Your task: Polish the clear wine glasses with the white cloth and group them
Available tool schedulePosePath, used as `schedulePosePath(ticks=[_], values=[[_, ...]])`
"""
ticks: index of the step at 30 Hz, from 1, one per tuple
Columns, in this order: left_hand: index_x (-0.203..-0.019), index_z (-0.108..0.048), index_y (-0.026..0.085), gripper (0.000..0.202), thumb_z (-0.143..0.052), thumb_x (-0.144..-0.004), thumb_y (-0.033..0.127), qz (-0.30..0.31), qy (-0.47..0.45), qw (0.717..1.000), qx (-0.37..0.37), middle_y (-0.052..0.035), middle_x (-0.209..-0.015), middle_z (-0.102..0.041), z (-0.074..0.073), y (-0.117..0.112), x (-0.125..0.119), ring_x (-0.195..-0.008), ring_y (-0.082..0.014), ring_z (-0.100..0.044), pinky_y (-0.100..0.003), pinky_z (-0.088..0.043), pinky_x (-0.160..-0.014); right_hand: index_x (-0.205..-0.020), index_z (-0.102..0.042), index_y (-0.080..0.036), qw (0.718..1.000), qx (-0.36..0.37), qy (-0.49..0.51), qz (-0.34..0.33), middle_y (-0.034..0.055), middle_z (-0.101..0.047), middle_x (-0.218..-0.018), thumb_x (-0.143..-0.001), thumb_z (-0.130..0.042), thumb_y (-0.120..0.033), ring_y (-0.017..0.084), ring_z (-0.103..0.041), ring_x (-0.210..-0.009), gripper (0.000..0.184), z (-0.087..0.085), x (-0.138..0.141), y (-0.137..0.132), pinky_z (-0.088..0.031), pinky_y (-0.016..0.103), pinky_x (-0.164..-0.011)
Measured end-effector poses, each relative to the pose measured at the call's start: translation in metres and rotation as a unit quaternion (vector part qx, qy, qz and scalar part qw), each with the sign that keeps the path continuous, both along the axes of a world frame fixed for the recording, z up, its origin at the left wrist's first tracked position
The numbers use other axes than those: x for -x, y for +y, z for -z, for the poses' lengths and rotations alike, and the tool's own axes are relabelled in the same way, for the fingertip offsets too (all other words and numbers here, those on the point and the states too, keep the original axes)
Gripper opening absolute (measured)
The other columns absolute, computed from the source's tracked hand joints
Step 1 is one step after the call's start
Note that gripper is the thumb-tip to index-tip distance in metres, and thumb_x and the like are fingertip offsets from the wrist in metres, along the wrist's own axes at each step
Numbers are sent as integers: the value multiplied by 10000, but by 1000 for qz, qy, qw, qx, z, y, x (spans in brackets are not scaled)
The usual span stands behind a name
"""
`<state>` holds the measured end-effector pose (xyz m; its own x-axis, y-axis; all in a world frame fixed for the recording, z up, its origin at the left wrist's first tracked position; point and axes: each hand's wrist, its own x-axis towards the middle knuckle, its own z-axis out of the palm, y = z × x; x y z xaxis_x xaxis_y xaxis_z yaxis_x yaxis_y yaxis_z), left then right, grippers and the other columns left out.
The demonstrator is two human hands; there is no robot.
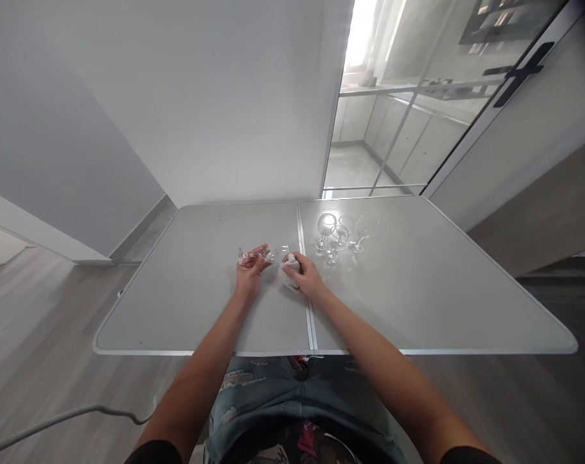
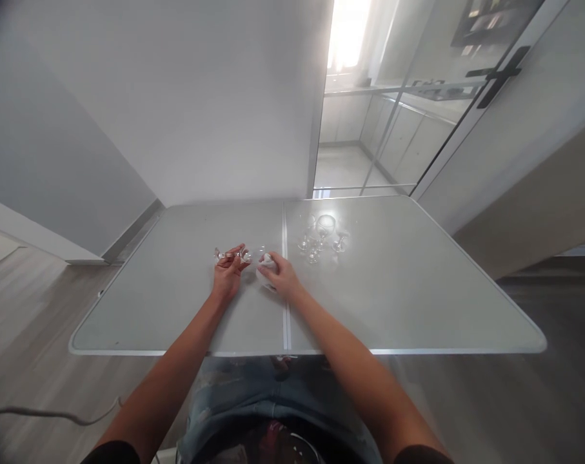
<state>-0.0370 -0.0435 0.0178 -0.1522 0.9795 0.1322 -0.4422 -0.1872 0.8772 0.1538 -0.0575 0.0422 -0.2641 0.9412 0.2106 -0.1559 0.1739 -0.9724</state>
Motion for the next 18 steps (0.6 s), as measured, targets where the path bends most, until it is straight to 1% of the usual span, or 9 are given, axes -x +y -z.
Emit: schedulePosePath(ticks=[3, 5, 8, 10, 13, 14, 16, 18], values=[[-1115, -743, 204, 486, -880, -727, 463, 52, 7, 999, 9, -137, -1432, -615, -4, -3, -1, -1075, -237, -700, -302, -612, -734, -878, -625, -220, 998, -19, 1, 59, -6, -526, -769, -907, -657, -472, 143, -467, -693, 255, -1, -4, 2, -384, 263, -642], [-1146, -712, 210, 512, -853, -749, 502, 72, 4, 997, 1, -140, -1406, -619, -8, -5, -1, -986, -201, -700, -278, -603, -685, -859, -613, -224, 995, -34, 9, 98, -6, -505, -751, -930, -628, -460, 143, -443, -674, 247, -3, -9, 2, -368, 266, -623], [-1135, -658, 230, 473, -839, -772, 473, 70, 13, 997, -11, -111, -1275, -655, -10, -8, -2, -852, -143, -673, -259, -599, -660, -831, -605, -225, 988, -73, -17, 132, -8, -483, -720, -941, -613, -440, 144, -418, -656, 242, -7, -16, 2, -353, 272, -612], [-1101, -643, 227, 435, -833, -780, 451, 64, 41, 997, -13, -82, -1173, -661, -10, -9, -3, -804, -129, -654, -268, -603, -660, -819, -602, -221, 983, -101, -39, 149, -8, -482, -712, -953, -596, -428, 144, -417, -657, 247, -9, -18, 2, -355, 277, -624], [-1009, -672, 189, 369, -808, -800, 461, 63, 140, 988, -12, -41, -947, -647, -9, -11, -8, -720, -121, -620, -262, -581, -632, -815, -607, -215, 976, -126, -52, 170, -1, -513, -738, -957, -592, -422, 145, -441, -679, 251, -9, -18, 2, -373, 281, -646], [-985, -685, 176, 357, -793, -814, 471, 73, 180, 981, -12, -31, -881, -633, -9, -11, -9, -678, -114, -599, -248, -557, -602, -822, -611, -216, 977, -120, -47, 170, -3, -511, -735, -955, -595, -430, 143, -441, -671, 252, -8, -18, 2, -375, 278, -636], [-932, -700, 155, 357, -753, -847, 498, 99, 243, 965, -10, -16, -780, -605, -9, -12, -12, -578, -90, -529, -222, -473, -520, -892, -627, -229, 983, -79, -16, 165, -18, -484, -703, -951, -596, -462, 137, -425, -625, 242, -8, -17, 2, -368, 265, -583], [-851, -686, 148, 379, -717, -871, 525, 108, 257, 960, -8, -1, -694, -567, -9, -12, -13, -520, -78, -460, -214, -384, -468, -1028, -614, -256, 984, -19, 43, 172, -35, -480, -701, -943, -601, -494, 132, -427, -598, 253, -6, -17, 4, -372, 248, -545]])
